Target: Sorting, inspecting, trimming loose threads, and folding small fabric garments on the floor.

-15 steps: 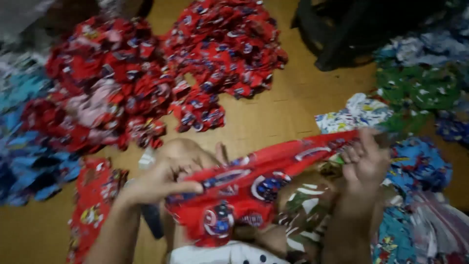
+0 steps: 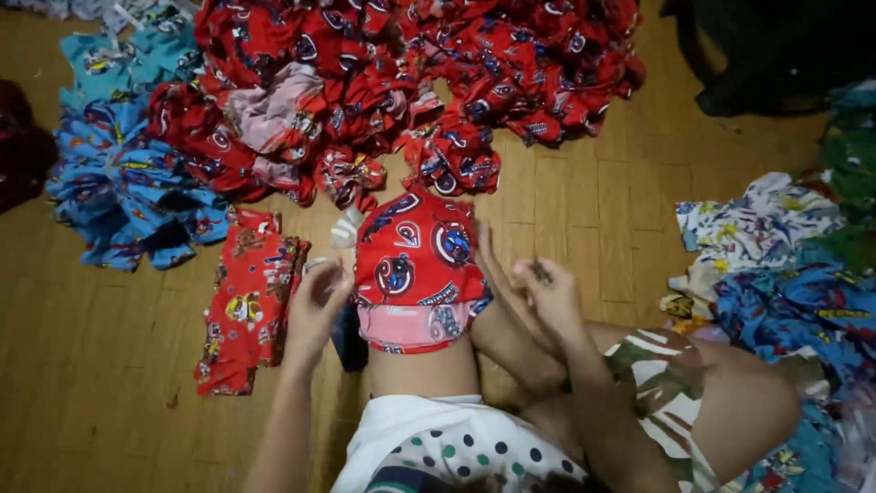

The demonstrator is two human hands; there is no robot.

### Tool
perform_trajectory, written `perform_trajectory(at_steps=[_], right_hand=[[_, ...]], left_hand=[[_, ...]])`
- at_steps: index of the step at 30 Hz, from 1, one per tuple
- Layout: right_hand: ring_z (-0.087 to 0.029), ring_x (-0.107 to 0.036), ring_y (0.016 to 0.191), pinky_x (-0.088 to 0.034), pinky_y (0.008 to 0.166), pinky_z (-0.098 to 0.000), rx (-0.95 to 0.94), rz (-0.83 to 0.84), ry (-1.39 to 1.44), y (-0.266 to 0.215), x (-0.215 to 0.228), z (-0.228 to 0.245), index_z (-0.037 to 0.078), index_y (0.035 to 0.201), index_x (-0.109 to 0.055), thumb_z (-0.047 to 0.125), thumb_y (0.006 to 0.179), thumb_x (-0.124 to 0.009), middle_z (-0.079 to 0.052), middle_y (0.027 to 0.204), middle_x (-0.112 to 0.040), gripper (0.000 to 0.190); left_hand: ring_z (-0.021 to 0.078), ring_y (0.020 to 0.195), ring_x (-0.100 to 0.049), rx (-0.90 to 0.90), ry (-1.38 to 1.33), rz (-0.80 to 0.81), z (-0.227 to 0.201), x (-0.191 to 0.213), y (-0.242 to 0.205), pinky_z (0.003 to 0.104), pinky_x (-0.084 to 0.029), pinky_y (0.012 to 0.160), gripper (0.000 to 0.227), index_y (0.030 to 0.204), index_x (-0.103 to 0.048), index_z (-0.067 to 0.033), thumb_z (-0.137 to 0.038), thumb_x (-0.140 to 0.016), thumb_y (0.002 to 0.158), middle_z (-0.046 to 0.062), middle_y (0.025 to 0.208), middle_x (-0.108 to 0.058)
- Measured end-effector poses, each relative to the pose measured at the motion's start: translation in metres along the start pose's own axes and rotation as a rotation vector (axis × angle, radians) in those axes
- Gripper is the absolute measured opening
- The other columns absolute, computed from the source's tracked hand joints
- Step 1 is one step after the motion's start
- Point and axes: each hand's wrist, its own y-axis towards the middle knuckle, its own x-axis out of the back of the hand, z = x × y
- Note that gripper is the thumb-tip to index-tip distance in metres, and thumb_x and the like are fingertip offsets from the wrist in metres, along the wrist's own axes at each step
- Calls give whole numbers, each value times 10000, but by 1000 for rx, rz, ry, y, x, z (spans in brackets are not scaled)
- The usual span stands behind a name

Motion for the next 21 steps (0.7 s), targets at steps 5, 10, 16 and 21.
perform_trajectory(at_steps=[5, 10, 16, 21], right_hand=[[-221, -743, 923, -584, 883, -376, 440, 167, -172, -27, -22, 36, 144, 1045, -780, 247, 750, -931, -72, 981, -762, 347], [-327, -709, 1081, -552, 987, -437, 503, 443, -393, -6, -41, 18, 171, 1128, -743, 168, 796, -861, -56, 1156, -682, 352], [-61, -348, 368, -290, 304, -184, -134, 542, 524, 10, 27, 59, 46, 1095, -577, 12, 936, -677, 25, 559, -385, 191], [-314, -688, 983, -514, 920, -424, 389, 77, -341, 69, 102, 54, 72, 1166, -697, 57, 760, -853, -180, 1017, -733, 436]], left_hand=[[298, 1072, -588, 408, -230, -203, 113, -16, -40, 407, -506, 883, 623, 1318, -616, -35, -365, -856, 847, 184, 1192, -582], [178, 770, -654, 374, -493, -115, 111, -21, -56, 314, -564, 705, 319, 1066, -692, -92, -86, -877, 806, 31, 880, -613], [218, 956, -720, 309, -956, 44, 14, 8, -31, 451, -573, 957, 147, 1047, -645, -204, -169, -727, 931, 37, 1022, -727], [256, 861, -650, -316, 14, 334, -91, -5, 58, 432, -534, 876, 195, 997, -702, -46, -43, -766, 814, 120, 861, -690]])
